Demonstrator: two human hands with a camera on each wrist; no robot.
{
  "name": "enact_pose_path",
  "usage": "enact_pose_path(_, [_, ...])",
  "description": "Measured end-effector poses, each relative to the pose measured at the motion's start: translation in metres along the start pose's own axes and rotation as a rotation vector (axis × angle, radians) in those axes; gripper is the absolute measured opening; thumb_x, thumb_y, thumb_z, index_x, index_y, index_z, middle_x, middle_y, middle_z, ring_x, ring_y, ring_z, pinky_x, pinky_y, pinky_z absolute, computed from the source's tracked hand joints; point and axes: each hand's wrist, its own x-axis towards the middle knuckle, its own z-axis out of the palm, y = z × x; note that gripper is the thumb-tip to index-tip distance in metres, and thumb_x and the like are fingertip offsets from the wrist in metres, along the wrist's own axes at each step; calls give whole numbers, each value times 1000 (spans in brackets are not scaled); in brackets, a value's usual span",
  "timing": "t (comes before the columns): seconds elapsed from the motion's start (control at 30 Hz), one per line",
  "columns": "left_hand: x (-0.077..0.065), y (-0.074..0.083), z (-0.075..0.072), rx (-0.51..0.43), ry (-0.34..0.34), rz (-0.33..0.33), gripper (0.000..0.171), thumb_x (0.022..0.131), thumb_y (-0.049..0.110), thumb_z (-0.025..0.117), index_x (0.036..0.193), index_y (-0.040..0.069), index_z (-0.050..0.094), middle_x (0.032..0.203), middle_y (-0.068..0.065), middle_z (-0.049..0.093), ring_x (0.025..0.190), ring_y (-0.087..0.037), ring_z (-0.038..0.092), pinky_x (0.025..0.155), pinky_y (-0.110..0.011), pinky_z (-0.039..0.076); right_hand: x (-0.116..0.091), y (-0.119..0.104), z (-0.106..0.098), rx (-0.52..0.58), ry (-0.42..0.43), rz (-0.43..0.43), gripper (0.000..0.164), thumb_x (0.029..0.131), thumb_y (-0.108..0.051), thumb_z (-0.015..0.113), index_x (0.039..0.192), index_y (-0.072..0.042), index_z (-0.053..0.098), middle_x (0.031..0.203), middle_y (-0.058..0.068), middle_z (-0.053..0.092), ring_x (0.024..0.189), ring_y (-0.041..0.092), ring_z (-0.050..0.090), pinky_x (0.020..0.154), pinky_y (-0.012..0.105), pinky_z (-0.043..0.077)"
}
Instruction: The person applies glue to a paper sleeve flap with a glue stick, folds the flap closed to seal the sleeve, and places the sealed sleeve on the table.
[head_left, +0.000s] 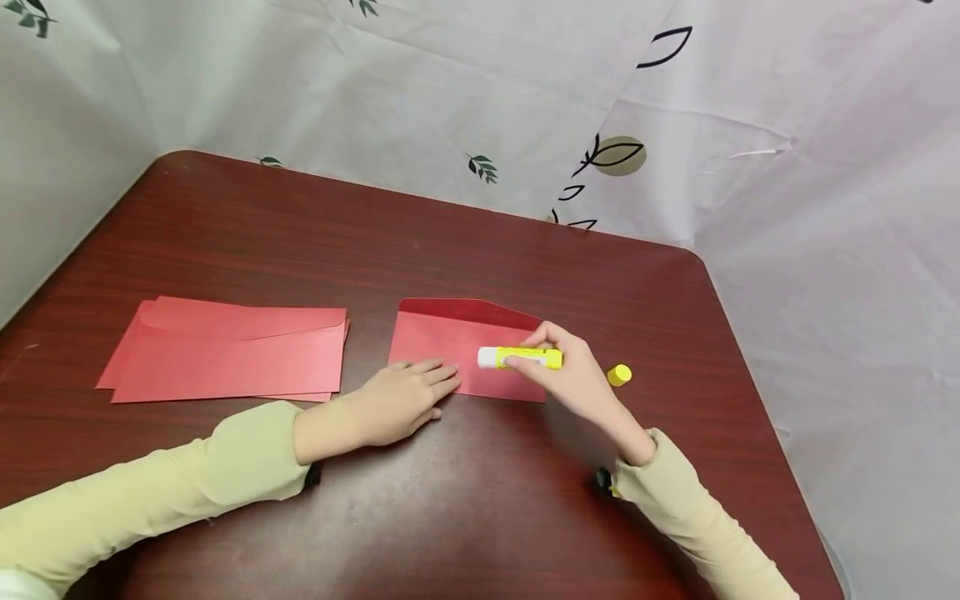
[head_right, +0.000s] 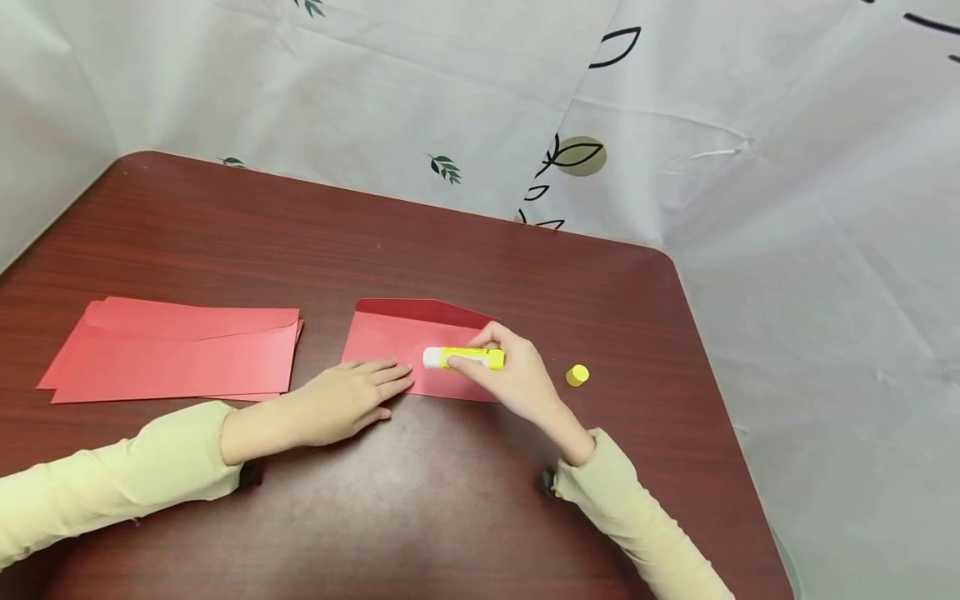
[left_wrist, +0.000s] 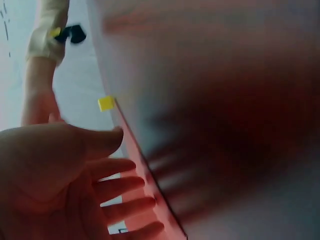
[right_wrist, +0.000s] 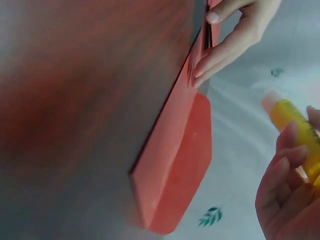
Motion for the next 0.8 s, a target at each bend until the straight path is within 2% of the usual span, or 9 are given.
enact_pose_path(0.07, [-1,2,1,22,-9,-2,50,92,29,63,136,8,54,142,-11,52,132,-33,48,99,-51,46,6,-7,6,-134,21,-27,24,80,-35,77,89,-20,60,76,-3,64,59,17,55,54,25,47])
enact_pose_path(0.17, [-1,4,1,36,-21,0,52,91,31,65,137,9,54,142,-9,53,132,-33,48,97,-52,46,18,-15,15,-279,63,-117,26,78,-39,78,87,-22,61,67,-7,64,55,13,55,53,27,47])
enact_pose_path(0.33, [0,3,4,75,2,23,48,91,30,64,134,11,57,140,-6,55,129,-31,51,91,-50,50,40,-26,30,-469,101,-266,28,76,-41,77,87,-19,62,60,-8,61,49,7,50,51,25,44])
enact_pose_path(0.43, [1,3,6,93,20,22,43,93,27,62,132,12,59,138,-5,57,127,-30,52,87,-48,51,55,-32,37,-520,75,-287,29,76,-43,76,87,-19,64,62,-7,63,50,8,51,52,25,44])
enact_pose_path(0.5, [2,3,6,89,6,13,41,94,27,59,133,12,59,139,-5,56,128,-30,51,87,-48,51,66,-36,42,-538,63,-293,29,76,-44,76,86,-19,65,63,-6,64,52,8,53,53,25,44])
enact_pose_path(0.67, [2,5,4,45,-73,-13,47,97,35,53,138,11,53,146,-6,49,135,-32,44,93,-52,48,89,-37,56,-595,55,-332,27,80,-43,72,88,-18,65,63,-5,64,53,9,55,53,24,45])
enact_pose_path(0.8, [3,5,3,12,-123,-27,53,98,42,49,141,10,49,150,-6,44,139,-32,39,98,-54,45,105,-36,69,-599,42,-364,22,81,-39,69,84,-18,65,59,-6,62,50,6,53,50,22,45])
